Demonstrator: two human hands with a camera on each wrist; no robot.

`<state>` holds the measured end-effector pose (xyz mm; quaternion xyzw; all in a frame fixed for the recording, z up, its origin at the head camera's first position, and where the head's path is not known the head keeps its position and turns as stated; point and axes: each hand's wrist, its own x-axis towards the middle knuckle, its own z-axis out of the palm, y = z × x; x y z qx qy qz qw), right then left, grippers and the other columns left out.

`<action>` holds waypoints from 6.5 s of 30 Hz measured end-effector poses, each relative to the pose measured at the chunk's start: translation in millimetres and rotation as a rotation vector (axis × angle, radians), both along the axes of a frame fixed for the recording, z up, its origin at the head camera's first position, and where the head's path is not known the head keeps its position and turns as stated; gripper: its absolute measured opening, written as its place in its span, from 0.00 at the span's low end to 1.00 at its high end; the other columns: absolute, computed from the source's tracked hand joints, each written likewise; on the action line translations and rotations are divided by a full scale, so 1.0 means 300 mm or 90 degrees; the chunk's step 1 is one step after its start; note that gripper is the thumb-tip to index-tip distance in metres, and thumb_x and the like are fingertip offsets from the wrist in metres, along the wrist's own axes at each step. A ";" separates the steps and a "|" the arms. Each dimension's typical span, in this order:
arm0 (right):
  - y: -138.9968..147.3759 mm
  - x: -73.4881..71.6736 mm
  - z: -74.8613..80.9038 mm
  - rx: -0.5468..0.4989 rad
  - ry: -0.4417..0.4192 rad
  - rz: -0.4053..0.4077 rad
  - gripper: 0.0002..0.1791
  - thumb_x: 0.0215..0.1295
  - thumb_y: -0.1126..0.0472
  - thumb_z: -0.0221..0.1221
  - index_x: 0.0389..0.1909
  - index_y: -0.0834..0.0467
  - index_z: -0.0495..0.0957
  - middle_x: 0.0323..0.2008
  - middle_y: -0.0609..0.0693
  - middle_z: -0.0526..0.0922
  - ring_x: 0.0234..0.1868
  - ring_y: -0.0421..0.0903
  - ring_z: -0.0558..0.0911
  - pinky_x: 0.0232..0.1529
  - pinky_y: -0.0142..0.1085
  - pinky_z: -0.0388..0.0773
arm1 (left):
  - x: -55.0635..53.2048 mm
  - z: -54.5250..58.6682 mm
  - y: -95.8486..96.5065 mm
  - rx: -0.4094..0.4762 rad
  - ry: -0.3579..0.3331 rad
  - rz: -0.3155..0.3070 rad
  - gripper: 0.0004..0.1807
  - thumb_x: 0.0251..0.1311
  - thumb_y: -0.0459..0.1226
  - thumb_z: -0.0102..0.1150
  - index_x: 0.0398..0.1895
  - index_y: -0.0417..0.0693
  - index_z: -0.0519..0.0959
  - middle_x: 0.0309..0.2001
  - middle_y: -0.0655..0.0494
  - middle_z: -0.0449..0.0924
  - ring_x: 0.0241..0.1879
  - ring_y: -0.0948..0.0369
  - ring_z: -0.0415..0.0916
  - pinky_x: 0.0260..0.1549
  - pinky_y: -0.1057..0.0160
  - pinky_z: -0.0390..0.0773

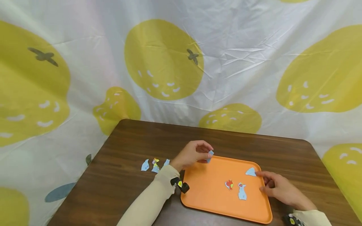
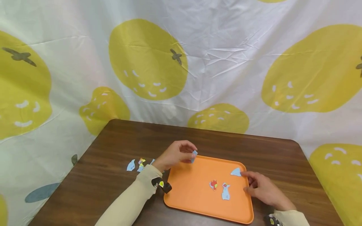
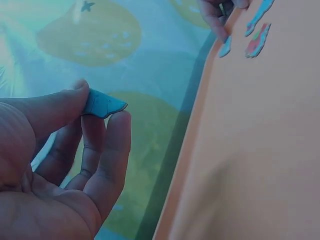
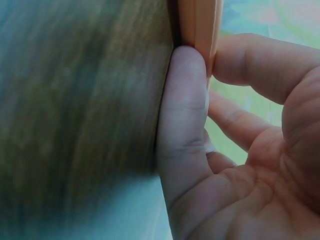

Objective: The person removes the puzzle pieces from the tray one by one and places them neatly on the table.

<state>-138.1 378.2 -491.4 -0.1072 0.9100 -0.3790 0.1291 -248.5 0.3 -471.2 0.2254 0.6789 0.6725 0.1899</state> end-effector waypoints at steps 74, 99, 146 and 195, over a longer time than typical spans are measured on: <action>-0.003 0.008 -0.004 -0.022 -0.014 0.001 0.40 0.68 0.62 0.70 0.75 0.67 0.63 0.38 0.54 0.79 0.32 0.38 0.78 0.32 0.33 0.79 | 0.032 -0.094 -0.914 -0.292 -0.001 0.158 0.17 0.66 0.32 0.71 0.54 0.36 0.79 0.40 0.47 0.88 0.36 0.57 0.88 0.36 0.58 0.88; -0.017 0.006 0.008 -0.030 -0.024 0.014 0.40 0.68 0.62 0.69 0.76 0.68 0.62 0.37 0.54 0.79 0.32 0.39 0.78 0.32 0.34 0.80 | 0.014 -0.096 -0.916 -0.469 0.156 0.156 0.12 0.63 0.36 0.74 0.48 0.47 0.85 0.34 0.55 0.81 0.31 0.59 0.75 0.31 0.63 0.75; -0.018 0.004 0.014 -0.023 -0.022 0.012 0.39 0.66 0.63 0.70 0.74 0.68 0.64 0.37 0.54 0.80 0.31 0.40 0.79 0.30 0.34 0.79 | 0.141 -0.054 -0.592 -0.243 0.128 0.126 0.25 0.64 0.36 0.74 0.62 0.39 0.80 0.58 0.36 0.82 0.43 0.59 0.82 0.36 0.64 0.82; -0.013 -0.002 0.003 0.004 -0.009 0.005 0.38 0.65 0.63 0.70 0.73 0.68 0.66 0.37 0.53 0.80 0.30 0.39 0.78 0.30 0.33 0.78 | 0.109 -0.049 0.189 -0.250 0.093 -0.213 0.26 0.59 0.33 0.78 0.62 0.48 0.83 0.52 0.56 0.86 0.42 0.69 0.83 0.40 0.68 0.84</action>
